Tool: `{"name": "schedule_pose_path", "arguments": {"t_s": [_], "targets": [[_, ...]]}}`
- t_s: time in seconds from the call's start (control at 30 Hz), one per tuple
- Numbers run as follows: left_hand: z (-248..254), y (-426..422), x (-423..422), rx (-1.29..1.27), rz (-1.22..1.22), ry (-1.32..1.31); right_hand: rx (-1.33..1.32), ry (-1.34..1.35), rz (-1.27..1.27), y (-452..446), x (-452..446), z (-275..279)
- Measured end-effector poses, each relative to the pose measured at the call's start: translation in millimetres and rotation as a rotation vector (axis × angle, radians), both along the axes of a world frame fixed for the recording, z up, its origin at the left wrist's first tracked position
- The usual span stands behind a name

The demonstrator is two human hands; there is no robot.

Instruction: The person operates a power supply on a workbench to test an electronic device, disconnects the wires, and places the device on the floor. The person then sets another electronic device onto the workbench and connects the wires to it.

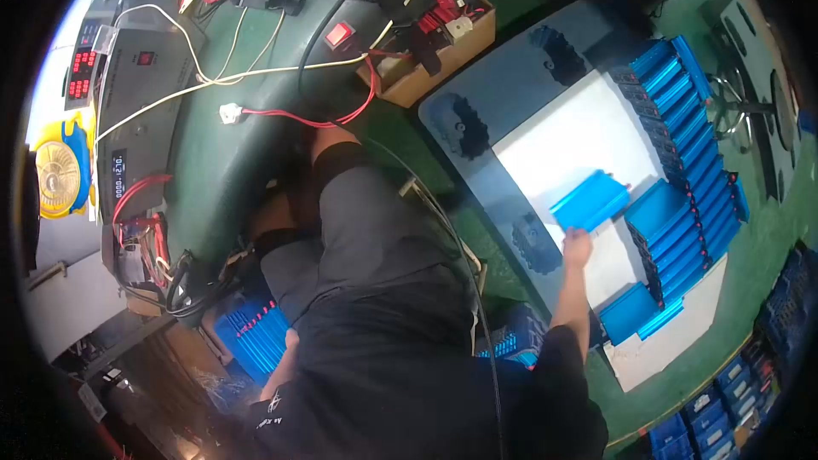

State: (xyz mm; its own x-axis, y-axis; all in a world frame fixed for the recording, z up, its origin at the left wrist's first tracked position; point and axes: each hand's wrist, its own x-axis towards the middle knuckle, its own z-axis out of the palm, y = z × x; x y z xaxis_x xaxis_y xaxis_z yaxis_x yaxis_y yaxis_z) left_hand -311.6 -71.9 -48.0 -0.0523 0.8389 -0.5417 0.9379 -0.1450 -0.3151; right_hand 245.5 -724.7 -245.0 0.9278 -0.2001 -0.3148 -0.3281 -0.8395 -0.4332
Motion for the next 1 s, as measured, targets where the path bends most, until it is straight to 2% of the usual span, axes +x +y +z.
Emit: {"name": "schedule_pose_path", "arguments": {"t_s": [0.03, 0.07, 0.1, 0.17, 0.2, 0.27, 0.33, 0.37, 0.4, 0.43, 0.47, 0.5, 0.53, 0.57, 0.6, 0.63, 0.67, 0.73, 0.83, 0.9, 0.97, 1.0], "targets": [[-10.4, 4.8, -8.2, 0.039, -0.011, 0.019, -0.139, 0.017, 0.110, 1.0, -17.9, -27.5], [-14.9, 5.5, -12.6, 0.077, -0.023, 0.039, -0.003, 0.136, 0.052, 12.3, -26.3, -17.3], [-7.9, 10.3, -5.8, 0.069, -0.026, 0.038, -0.042, 0.337, 0.080, 32.4, -19.3, 17.9], [16.7, -3.2, 21.0, 0.018, -0.012, 0.113, -0.267, 0.341, 0.184, 38.6, -15.5, 5.7], [28.2, -3.0, 34.6, 0.015, -0.009, 0.103, -0.271, 0.331, 0.185, 44.0, -2.1, 12.1], [43.9, -10.2, 47.6, 0.097, -0.022, 0.056, -0.409, 0.296, 0.047, 58.8, 26.0, 36.0], [38.5, 4.1, 32.3, 0.185, -0.137, 0.008, -0.420, 0.295, 0.050, 63.8, 38.3, 45.5], [61.5, -7.2, 58.0, 0.299, -0.149, -0.129, -0.421, 0.303, 0.042, 64.5, 45.8, 41.6], [53.8, 3.2, 51.5, 0.393, -0.148, -0.154, -0.429, 0.353, 0.074, 58.6, 48.3, 28.1], [76.8, -2.9, 78.3, 0.473, -0.164, -0.264, -0.399, 0.265, 0.067, 36.4, 43.6, -19.1], [85.8, -2.8, 98.1, 0.552, -0.272, -0.439, -0.386, 0.287, 0.166, 44.5, 46.7, -4.3], [116.8, -14.4, 146.8, 0.569, -0.296, -0.619, -0.426, 0.264, 0.249, 37.8, 50.6, -17.5], [131.7, -17.3, 170.1, 0.476, -0.309, -0.698, -0.497, 0.227, 0.274, 60.2, 49.8, 16.0], [156.9, -30.9, 212.5, 0.443, -0.374, -0.863, -0.440, 0.217, 0.280, 74.4, 51.9, 34.5], [169.6, -41.9, 242.9, 0.423, -0.527, -0.916, -0.502, 0.220, 0.401, 84.1, 54.7, 43.5], [188.2, -59.2, 279.0, 0.325, -0.595, -1.028, -0.497, 0.178, 0.462, 100.2, 51.3, 64.7], [209.3, -79.0, 313.4, 0.117, -0.656, -1.141, -0.472, 0.074, 0.596, 109.0, 47.1, 80.2], [248.7, -112.3, 374.3, -0.557, -0.766, -1.376, -0.389, -0.093, 0.805, 126.4, 45.5, 111.3], [267.2, -171.6, 432.3, -1.292, -1.085, -1.818, -0.315, -0.283, 0.976, 168.8, 43.9, 181.8], [298.9, -204.2, 453.8, -1.630, -1.201, -1.931, -0.215, -0.419, 1.021, 195.8, 39.9, 220.1], [337.5, -215.5, 466.6, -1.843, -1.290, -1.805, -0.167, -0.518, 1.089, 224.7, 31.4, 276.7], [355.5, -215.4, 473.2, -1.843, -1.373, -1.745, -0.119, -0.591, 1.162, 238.3, 26.8, 302.0]]}}
